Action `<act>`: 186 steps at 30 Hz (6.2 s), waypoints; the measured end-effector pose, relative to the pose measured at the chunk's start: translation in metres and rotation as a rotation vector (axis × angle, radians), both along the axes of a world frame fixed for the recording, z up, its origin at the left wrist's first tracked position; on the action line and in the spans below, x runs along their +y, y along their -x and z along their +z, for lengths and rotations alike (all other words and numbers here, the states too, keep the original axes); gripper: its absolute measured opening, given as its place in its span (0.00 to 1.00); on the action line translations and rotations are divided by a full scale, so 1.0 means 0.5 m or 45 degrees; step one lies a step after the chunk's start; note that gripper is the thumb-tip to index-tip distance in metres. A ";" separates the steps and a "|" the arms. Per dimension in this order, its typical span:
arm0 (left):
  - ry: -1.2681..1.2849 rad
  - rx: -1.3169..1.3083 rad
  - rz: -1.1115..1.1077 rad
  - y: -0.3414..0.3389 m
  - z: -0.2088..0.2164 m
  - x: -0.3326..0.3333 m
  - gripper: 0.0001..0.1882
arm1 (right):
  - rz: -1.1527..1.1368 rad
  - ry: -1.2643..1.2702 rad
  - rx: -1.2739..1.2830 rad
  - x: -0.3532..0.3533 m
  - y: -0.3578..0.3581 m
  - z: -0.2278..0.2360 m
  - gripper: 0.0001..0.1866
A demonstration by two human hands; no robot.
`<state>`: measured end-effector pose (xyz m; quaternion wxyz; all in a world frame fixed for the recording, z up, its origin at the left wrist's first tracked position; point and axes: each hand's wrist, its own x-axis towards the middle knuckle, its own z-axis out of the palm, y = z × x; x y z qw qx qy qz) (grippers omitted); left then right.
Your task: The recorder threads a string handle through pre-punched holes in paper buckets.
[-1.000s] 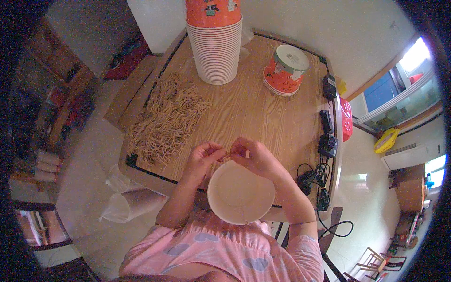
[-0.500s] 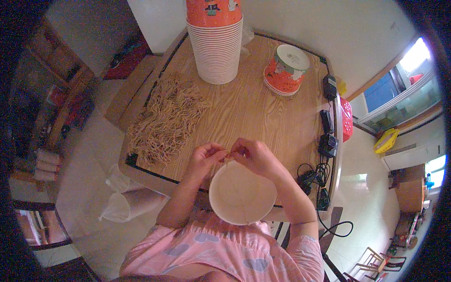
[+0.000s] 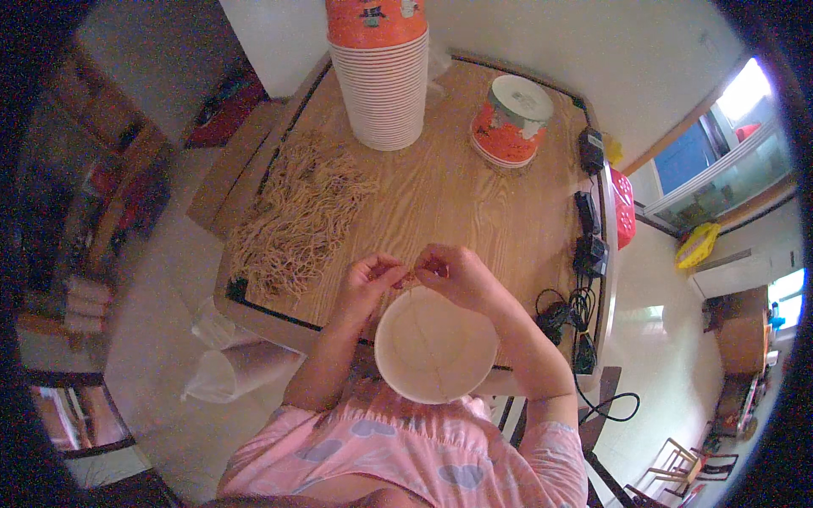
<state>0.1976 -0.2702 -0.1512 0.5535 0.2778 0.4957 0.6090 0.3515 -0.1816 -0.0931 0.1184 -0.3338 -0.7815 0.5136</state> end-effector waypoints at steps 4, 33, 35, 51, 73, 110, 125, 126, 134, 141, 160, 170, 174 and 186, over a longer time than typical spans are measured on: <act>-0.008 0.012 -0.048 0.003 -0.002 0.002 0.05 | 0.005 0.054 0.039 0.002 -0.002 -0.003 0.07; 0.031 0.172 -0.169 -0.003 -0.004 0.005 0.07 | 0.018 -0.414 -0.048 -0.003 0.014 -0.001 0.07; 0.110 0.062 -0.055 -0.001 -0.001 0.010 0.07 | 0.033 -0.536 -0.054 -0.003 0.019 0.002 0.07; -0.065 -0.015 -0.083 0.015 0.008 0.008 0.10 | -0.105 -0.139 0.046 0.004 0.015 -0.002 0.07; -0.130 0.428 0.029 0.012 -0.009 0.032 0.04 | -0.094 -0.133 0.049 0.014 0.016 -0.019 0.09; -0.051 0.406 -0.137 0.012 -0.010 0.051 0.05 | -0.145 0.383 0.204 0.050 0.011 -0.056 0.09; -0.031 -0.555 -0.128 0.047 -0.011 0.041 0.05 | -0.020 0.248 0.112 0.053 -0.001 -0.048 0.06; -0.036 -0.555 -0.127 0.049 -0.008 0.039 0.05 | -0.018 0.243 0.112 0.057 -0.005 -0.048 0.06; -0.004 -0.472 -0.475 0.079 0.022 0.053 0.11 | -0.026 0.796 0.271 0.048 -0.017 -0.058 0.06; 0.113 0.078 -0.656 0.049 0.018 0.071 0.12 | -0.064 0.688 0.226 0.038 -0.029 -0.080 0.06; -0.465 0.791 0.353 -0.036 0.083 -0.051 0.01 | -0.042 0.116 0.492 -0.055 -0.058 0.042 0.07; -0.209 0.768 -0.259 -0.030 0.083 -0.078 0.03 | 0.228 -0.390 0.581 -0.096 -0.087 0.051 0.07; -0.315 0.865 -0.123 -0.039 0.098 -0.088 0.03 | 0.212 -0.281 0.569 -0.109 -0.094 0.062 0.05; -0.475 1.117 0.023 -0.048 0.114 -0.093 0.03 | 0.069 0.451 0.097 -0.072 -0.061 0.101 0.08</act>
